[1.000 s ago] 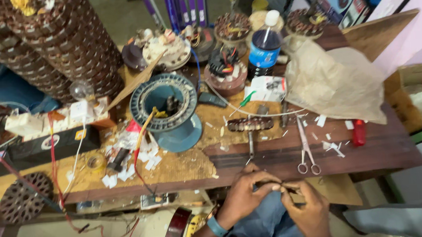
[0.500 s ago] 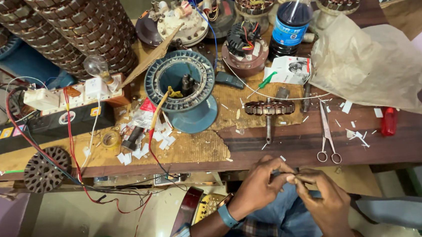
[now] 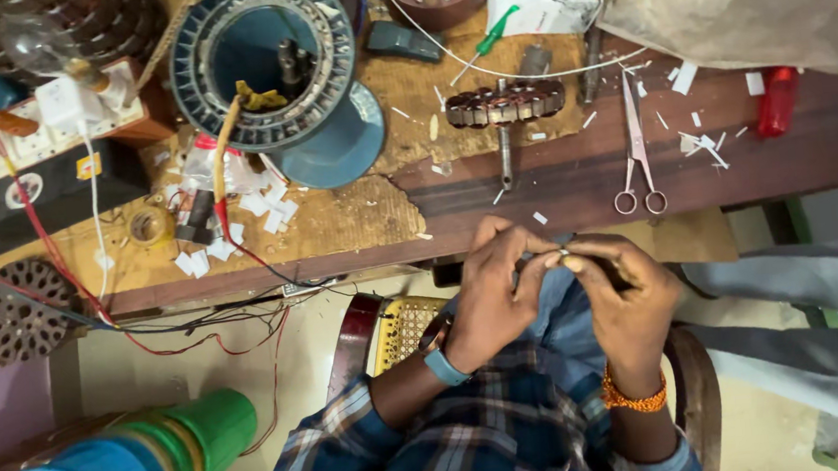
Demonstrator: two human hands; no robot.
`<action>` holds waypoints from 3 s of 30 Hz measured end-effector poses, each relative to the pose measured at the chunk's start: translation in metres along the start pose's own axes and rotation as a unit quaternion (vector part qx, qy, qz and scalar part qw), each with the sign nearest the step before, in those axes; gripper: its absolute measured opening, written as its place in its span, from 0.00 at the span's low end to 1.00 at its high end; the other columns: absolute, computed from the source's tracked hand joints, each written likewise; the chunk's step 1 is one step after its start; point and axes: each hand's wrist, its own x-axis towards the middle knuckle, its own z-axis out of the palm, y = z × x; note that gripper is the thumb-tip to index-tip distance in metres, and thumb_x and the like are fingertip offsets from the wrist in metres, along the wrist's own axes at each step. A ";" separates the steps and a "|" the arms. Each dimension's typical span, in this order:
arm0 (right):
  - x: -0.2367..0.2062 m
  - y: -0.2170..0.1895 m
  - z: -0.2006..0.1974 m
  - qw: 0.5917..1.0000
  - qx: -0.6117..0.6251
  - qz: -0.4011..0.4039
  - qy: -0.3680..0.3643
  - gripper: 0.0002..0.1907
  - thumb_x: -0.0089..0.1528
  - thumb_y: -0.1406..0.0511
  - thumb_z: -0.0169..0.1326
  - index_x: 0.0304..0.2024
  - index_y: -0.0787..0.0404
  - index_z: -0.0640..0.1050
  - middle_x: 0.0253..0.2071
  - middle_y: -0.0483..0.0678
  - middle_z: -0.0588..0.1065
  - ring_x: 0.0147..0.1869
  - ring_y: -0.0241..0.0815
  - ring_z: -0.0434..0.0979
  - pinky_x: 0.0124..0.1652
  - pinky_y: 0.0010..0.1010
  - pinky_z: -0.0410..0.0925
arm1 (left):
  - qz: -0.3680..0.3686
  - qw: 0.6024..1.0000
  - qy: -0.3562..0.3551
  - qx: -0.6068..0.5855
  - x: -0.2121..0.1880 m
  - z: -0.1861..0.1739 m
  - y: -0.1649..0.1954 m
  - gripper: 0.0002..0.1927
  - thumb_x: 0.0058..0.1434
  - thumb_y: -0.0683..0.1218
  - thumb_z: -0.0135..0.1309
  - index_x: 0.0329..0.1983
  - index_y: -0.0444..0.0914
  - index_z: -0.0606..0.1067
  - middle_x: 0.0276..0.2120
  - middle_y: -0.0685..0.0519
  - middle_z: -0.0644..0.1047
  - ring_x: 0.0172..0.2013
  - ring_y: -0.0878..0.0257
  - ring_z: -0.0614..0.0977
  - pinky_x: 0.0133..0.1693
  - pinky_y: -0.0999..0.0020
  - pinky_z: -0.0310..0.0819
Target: The person assembles small white plastic pieces onto a cylindrical electrical component using scissors and a screwdriver. They cut the plastic pieces, insert them into slots on the component, and occasionally adjust the assembly with tools.
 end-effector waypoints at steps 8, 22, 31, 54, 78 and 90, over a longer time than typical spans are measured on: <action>0.010 0.012 0.008 0.994 0.085 0.066 -0.028 0.05 0.66 0.76 0.56 0.45 0.72 0.78 0.39 0.49 0.80 0.43 0.33 0.81 0.46 0.23 0.75 | 0.077 0.990 0.013 0.119 0.008 -0.001 0.001 0.06 0.60 0.36 0.59 0.39 0.36 0.76 0.35 0.50 0.78 0.42 0.52 0.76 0.46 0.56 0.67; 0.020 0.018 0.004 0.997 0.068 0.007 -0.036 0.11 0.62 0.74 0.60 0.47 0.71 0.78 0.40 0.52 0.82 0.44 0.36 0.84 0.45 0.25 0.77 | 0.019 0.997 -0.070 0.014 0.028 -0.015 -0.027 0.10 0.60 0.42 0.66 0.45 0.43 0.83 0.38 0.53 0.84 0.40 0.60 0.80 0.43 0.65 0.75; 0.011 0.064 -0.010 0.861 0.446 0.186 -0.160 0.05 0.69 0.71 0.54 0.43 0.70 0.75 0.35 0.51 0.77 0.36 0.37 0.79 0.40 0.35 0.78 | 0.097 0.972 -0.198 -0.085 0.034 -0.029 -0.023 0.17 0.60 0.41 0.65 0.52 0.40 0.80 0.46 0.53 0.82 0.47 0.57 0.81 0.52 0.60 0.74; 0.024 0.099 -0.009 0.825 0.545 0.145 -0.022 0.10 0.67 0.73 0.57 0.50 0.61 0.78 0.43 0.50 0.78 0.46 0.41 0.80 0.49 0.36 0.77 | 0.184 0.956 -0.065 0.221 0.100 -0.062 -0.021 0.26 0.58 0.45 0.66 0.60 0.46 0.74 0.57 0.48 0.75 0.57 0.48 0.72 0.60 0.55 0.67; 0.099 0.038 0.073 0.943 -0.070 -0.319 0.064 0.06 0.64 0.78 0.55 0.42 0.66 0.75 0.55 0.56 0.79 0.66 0.60 0.77 0.63 0.45 0.71 | 0.049 0.993 -0.103 0.024 0.134 -0.055 -0.041 0.53 0.52 0.42 0.67 0.78 0.53 0.53 0.72 0.46 0.66 0.58 0.43 0.80 0.55 0.54 0.78; 0.101 0.062 0.096 0.963 0.050 -0.246 0.100 0.05 0.68 0.73 0.55 0.43 0.64 0.71 0.51 0.53 0.78 0.57 0.53 0.76 0.61 0.39 0.69 | 0.033 0.993 -0.097 0.056 0.125 -0.052 -0.044 0.21 0.59 0.44 0.60 0.57 0.42 0.76 0.51 0.46 0.81 0.50 0.46 0.83 0.51 0.56 0.77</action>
